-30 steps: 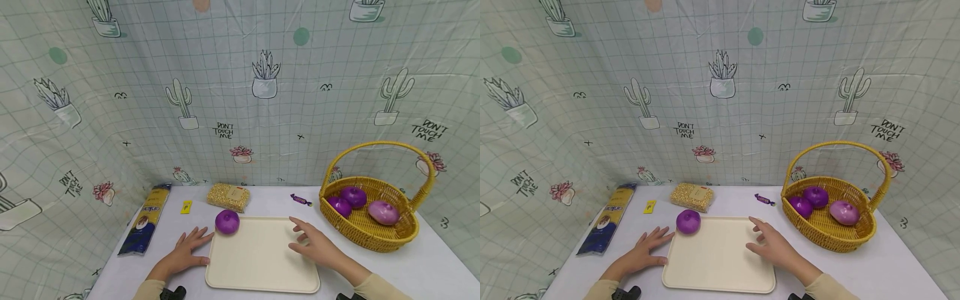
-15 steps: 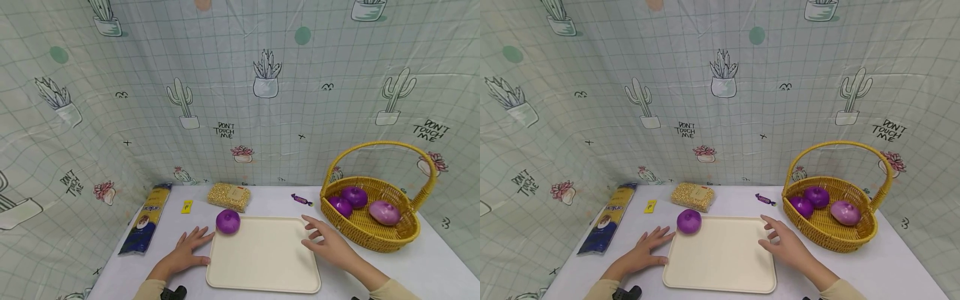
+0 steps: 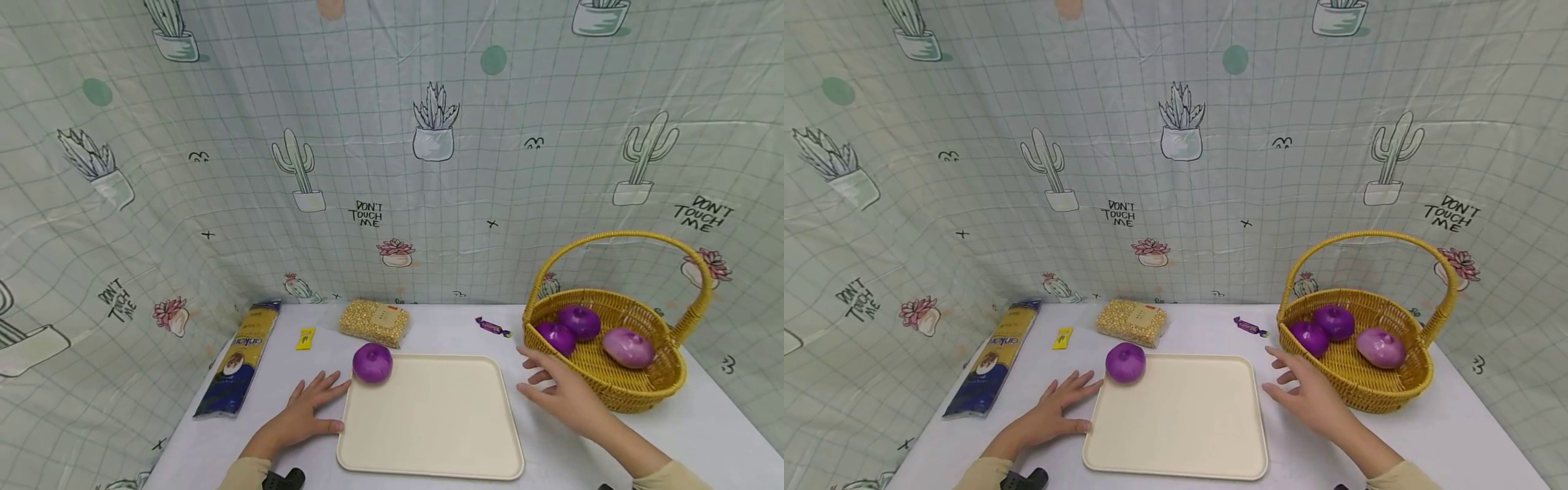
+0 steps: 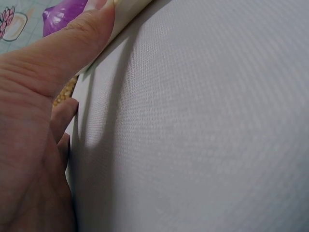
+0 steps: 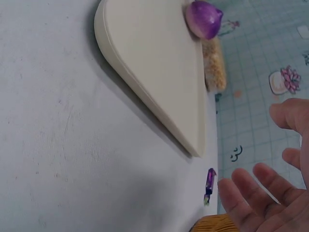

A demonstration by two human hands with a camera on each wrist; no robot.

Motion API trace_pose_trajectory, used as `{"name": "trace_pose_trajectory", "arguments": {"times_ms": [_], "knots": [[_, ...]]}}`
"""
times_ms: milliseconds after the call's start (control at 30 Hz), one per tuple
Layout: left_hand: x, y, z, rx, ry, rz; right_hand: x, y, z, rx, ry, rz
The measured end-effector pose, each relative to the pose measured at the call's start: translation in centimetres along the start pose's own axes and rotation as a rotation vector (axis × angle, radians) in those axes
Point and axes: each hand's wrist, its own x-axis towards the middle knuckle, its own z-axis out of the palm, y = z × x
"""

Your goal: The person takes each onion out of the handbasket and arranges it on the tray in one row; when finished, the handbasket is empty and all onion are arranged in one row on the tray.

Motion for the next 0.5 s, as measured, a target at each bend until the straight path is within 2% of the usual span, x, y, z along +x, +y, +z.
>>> {"name": "trace_pose_trajectory", "arguments": {"times_ms": [200,500], "knots": [[0.0,0.1,0.0,-0.002,-0.002,-0.001,-0.2,0.4,-1.2,-0.037,0.027,-0.01],[0.0,-0.2,0.1,0.001,0.002,0.002,-0.4,0.6,-3.2,-0.019,0.01,0.009]]}}
